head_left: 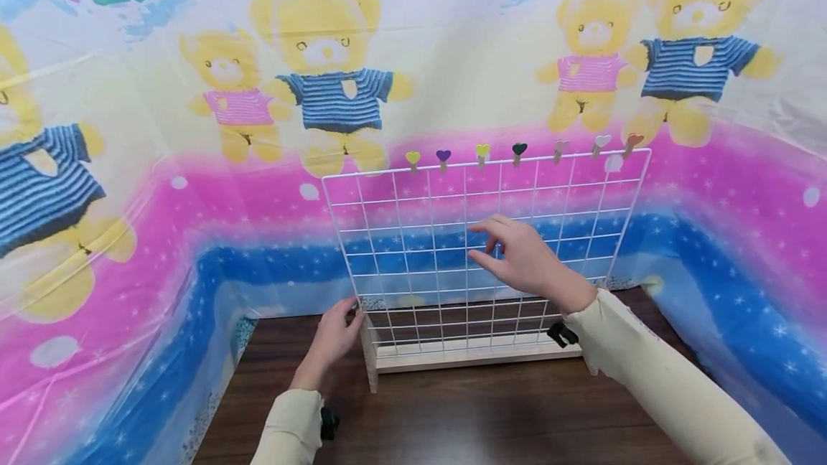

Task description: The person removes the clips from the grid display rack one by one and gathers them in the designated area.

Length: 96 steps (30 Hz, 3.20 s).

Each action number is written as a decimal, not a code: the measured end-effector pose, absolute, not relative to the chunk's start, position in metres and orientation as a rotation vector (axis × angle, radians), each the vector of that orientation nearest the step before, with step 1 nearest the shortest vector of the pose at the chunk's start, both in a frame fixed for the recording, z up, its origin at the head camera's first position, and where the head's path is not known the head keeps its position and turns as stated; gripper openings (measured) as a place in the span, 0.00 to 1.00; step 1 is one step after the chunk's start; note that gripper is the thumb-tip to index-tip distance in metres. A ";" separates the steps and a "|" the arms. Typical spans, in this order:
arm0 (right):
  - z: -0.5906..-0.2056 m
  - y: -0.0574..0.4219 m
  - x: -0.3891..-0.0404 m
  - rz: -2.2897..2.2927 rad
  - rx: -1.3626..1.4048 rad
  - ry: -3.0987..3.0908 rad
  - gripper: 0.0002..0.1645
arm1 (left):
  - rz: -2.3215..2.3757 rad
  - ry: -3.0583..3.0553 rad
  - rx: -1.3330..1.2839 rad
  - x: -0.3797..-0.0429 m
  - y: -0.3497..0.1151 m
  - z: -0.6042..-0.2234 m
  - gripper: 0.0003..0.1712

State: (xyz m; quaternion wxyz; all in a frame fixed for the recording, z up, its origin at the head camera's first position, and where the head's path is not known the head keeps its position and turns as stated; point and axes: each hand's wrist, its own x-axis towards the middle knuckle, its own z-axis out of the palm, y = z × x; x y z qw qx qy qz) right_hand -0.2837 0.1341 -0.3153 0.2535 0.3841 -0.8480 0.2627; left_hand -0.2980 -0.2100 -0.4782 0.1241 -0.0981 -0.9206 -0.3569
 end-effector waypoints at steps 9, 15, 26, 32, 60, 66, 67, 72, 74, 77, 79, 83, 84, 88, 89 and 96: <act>-0.277 0.112 -0.285 0.772 1.088 -2.251 0.21 | -1.104 -2.633 -0.316 -0.299 -0.214 -0.482 0.18; -0.258 0.100 -0.286 0.825 1.083 -2.229 0.21 | -1.154 -2.601 -0.297 -0.299 -0.216 -0.486 0.19; -0.221 0.074 -0.292 0.823 1.022 -2.240 0.23 | -1.275 -2.541 -0.292 -0.299 -0.219 -0.490 0.20; -0.206 0.062 -0.298 0.801 0.959 -2.344 0.25 | -1.289 -2.538 -0.301 -0.299 -0.218 -0.490 0.19; -0.202 0.047 -0.319 1.166 0.752 -2.555 0.16 | -1.280 -2.579 -0.266 -0.302 -0.220 -0.491 0.21; -0.203 0.046 -0.316 1.179 0.756 -2.530 0.12 | -1.291 -2.579 -0.266 -0.301 -0.220 -0.491 0.20; -0.203 0.046 -0.316 1.177 0.759 -2.523 0.11 | -1.293 -2.581 -0.264 -0.301 -0.220 -0.491 0.20; -0.204 0.046 -0.315 1.166 0.767 -2.497 0.11 | -1.295 -2.583 -0.259 -0.301 -0.221 -0.492 0.21; -0.204 0.045 -0.315 1.170 0.764 -2.493 0.10 | -1.295 -2.582 -0.258 -0.302 -0.221 -0.492 0.21; -0.203 0.045 -0.316 1.188 0.756 -2.487 0.10 | -1.296 -2.575 -0.261 -0.302 -0.221 -0.492 0.20; -0.203 0.045 -0.316 1.216 0.753 -2.478 0.09 | -1.294 -2.574 -0.263 -0.302 -0.221 -0.492 0.20; -0.204 0.046 -0.317 1.267 0.751 -2.453 0.09 | -1.293 -2.573 -0.268 -0.301 -0.222 -0.492 0.20; -0.204 0.046 -0.317 1.283 0.751 -2.443 0.09 | -1.297 -2.574 -0.270 -0.301 -0.222 -0.492 0.20; -0.205 0.047 -0.316 1.323 0.756 -2.390 0.09 | -1.306 -2.576 -0.277 -0.301 -0.222 -0.491 0.20; -0.205 0.048 -0.316 1.330 0.760 -2.377 0.09 | -1.305 -2.578 -0.278 -0.301 -0.223 -0.492 0.20; -0.210 0.056 -0.309 1.354 0.869 -2.348 0.08 | -1.302 -2.596 -0.279 -0.302 -0.224 -0.491 0.21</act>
